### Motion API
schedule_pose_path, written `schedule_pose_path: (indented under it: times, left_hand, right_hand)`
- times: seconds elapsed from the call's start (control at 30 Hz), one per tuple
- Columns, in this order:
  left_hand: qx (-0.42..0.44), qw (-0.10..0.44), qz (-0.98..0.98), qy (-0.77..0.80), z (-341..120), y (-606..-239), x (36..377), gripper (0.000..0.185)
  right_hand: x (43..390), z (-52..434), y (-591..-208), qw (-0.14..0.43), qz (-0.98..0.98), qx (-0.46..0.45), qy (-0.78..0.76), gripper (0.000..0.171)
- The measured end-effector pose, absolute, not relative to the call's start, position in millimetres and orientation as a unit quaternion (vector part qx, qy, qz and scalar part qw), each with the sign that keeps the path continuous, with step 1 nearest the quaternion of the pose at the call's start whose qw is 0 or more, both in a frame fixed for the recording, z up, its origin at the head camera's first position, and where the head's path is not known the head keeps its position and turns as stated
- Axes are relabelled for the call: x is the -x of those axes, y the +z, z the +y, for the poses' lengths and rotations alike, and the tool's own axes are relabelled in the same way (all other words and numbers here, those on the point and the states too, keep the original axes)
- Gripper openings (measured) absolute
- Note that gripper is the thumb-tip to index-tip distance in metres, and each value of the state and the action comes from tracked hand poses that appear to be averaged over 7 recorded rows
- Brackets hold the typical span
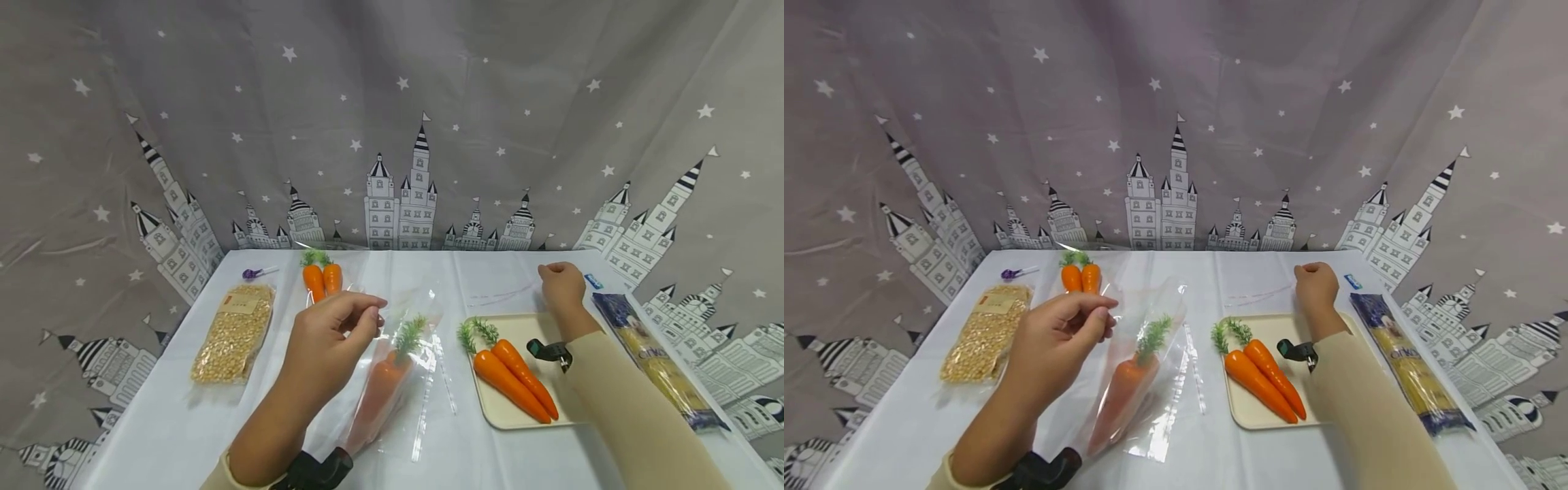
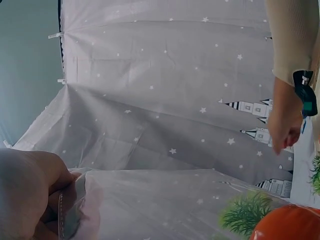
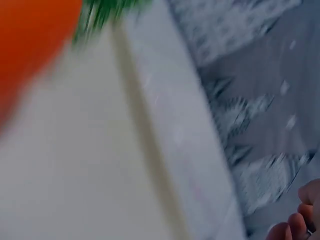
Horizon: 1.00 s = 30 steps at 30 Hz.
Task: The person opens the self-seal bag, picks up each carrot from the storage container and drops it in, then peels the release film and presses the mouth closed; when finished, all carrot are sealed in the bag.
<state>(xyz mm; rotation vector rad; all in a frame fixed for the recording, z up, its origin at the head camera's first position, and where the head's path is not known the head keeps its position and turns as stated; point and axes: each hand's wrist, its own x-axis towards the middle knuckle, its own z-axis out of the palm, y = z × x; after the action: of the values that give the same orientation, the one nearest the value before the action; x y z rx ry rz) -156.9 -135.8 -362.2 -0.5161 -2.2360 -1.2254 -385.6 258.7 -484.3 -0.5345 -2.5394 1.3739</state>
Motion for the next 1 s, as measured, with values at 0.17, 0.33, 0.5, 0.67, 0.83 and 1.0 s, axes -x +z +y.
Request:
schedule_pose_path:
  times: [0.17,0.33,0.5,0.67,0.83,1.0]
  left_hand:
    - [0.195,0.269,-0.828,-0.451,-134,-363,157,0.016]
    - [0.194,0.273,-0.828,-0.449,-134,-365,157,0.017]
    - [0.186,0.275,-0.831,-0.447,-135,-365,157,0.018]
    - [0.174,0.261,-0.837,-0.449,-134,-365,155,0.017]
    - [0.157,0.254,-0.838,-0.457,-136,-364,154,0.014]
    - [0.13,0.269,-0.833,-0.466,-142,-362,155,0.014]
  right_hand:
    - [347,207,-450,0.055,-0.797,0.048,0.6,0.043]
    - [303,160,-435,-0.054,-0.735,-0.163,0.656,0.036]
    - [281,131,-440,-0.132,-0.715,-0.216,0.651,0.044]
    - [277,118,-454,-0.186,-0.698,-0.226,0.654,0.035]
    - [269,115,-453,-0.137,-0.706,-0.245,0.651,0.026]
    - [255,115,-438,-0.017,-0.755,-0.225,0.615,0.019]
